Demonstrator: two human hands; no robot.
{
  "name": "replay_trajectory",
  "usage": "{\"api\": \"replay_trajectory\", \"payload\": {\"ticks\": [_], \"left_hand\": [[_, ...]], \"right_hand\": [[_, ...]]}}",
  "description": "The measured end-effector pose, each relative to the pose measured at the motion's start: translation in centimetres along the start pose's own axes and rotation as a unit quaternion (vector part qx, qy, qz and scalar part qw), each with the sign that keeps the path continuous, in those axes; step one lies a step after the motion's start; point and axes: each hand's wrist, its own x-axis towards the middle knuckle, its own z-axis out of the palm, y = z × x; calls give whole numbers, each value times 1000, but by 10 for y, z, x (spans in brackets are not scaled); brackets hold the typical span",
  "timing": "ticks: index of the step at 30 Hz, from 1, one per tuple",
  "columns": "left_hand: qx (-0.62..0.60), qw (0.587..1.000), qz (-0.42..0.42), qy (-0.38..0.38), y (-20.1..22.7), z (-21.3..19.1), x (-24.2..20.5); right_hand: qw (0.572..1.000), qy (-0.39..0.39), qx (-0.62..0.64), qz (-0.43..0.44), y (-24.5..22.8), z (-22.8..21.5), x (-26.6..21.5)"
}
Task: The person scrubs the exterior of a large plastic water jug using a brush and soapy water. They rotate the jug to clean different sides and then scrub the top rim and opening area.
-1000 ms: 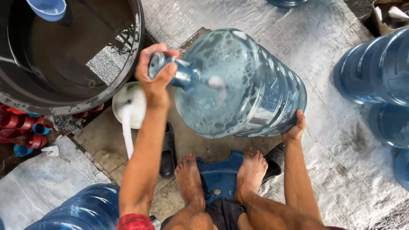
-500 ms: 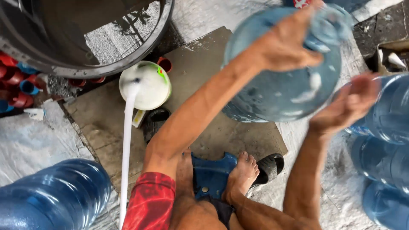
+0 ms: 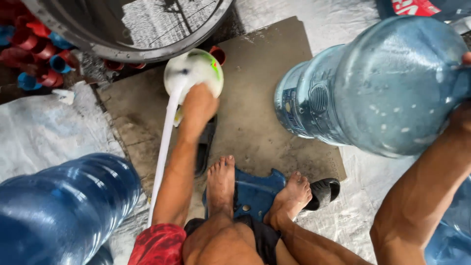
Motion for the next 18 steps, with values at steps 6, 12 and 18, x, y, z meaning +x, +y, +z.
{"api": "replay_trajectory", "payload": {"ticks": [6, 12, 18], "left_hand": [[173, 935, -268, -158, -64, -8, -50], [200, 944, -261, -33, -167, 35, -38], [84, 958, -272, 43, -177, 30, -30]], "right_hand": [[966, 152, 208, 26, -40, -10, 24], [990, 111, 48, -70, -80, 30, 27], [971, 157, -84, -157, -89, 50, 37]]}}
